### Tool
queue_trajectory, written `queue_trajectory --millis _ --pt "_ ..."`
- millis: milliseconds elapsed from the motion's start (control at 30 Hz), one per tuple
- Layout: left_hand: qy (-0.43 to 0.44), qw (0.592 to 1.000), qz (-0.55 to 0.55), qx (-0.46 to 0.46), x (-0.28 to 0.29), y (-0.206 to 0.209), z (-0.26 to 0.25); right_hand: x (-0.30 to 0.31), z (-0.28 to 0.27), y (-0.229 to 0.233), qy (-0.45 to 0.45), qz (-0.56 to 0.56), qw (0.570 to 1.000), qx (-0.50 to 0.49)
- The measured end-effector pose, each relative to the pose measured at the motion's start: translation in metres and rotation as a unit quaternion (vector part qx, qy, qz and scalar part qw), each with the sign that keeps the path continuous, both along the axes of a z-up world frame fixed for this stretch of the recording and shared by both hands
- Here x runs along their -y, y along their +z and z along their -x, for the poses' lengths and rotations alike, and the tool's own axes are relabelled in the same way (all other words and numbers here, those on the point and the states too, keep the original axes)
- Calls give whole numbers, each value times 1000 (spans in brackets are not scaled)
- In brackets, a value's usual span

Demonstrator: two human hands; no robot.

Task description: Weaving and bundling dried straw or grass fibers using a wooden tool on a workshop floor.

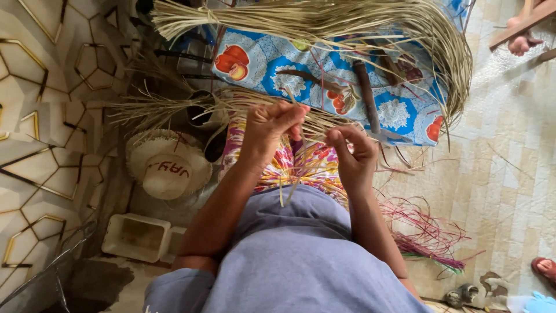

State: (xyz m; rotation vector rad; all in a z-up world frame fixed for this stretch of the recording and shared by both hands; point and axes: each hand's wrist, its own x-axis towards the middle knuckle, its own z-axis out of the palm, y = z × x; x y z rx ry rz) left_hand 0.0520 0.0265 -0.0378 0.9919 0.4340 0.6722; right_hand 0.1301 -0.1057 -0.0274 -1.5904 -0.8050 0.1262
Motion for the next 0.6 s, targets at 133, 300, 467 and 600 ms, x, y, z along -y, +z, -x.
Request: queue_trajectory --millis 133,300,467,600 --pt "-11 999 30 25 7 1 -5 -1 3 3 8 -8 998 -60" --pt "-7 999 42 23 9 -7 -10 -2 10 3 6 -18 997 -69" --pt "-4 998 53 17 10 -4 -11 -4 13 6 27 6 998 -60" --pt "-6 998 54 17 11 6 -9 -4 15 7 24 11 997 -69"
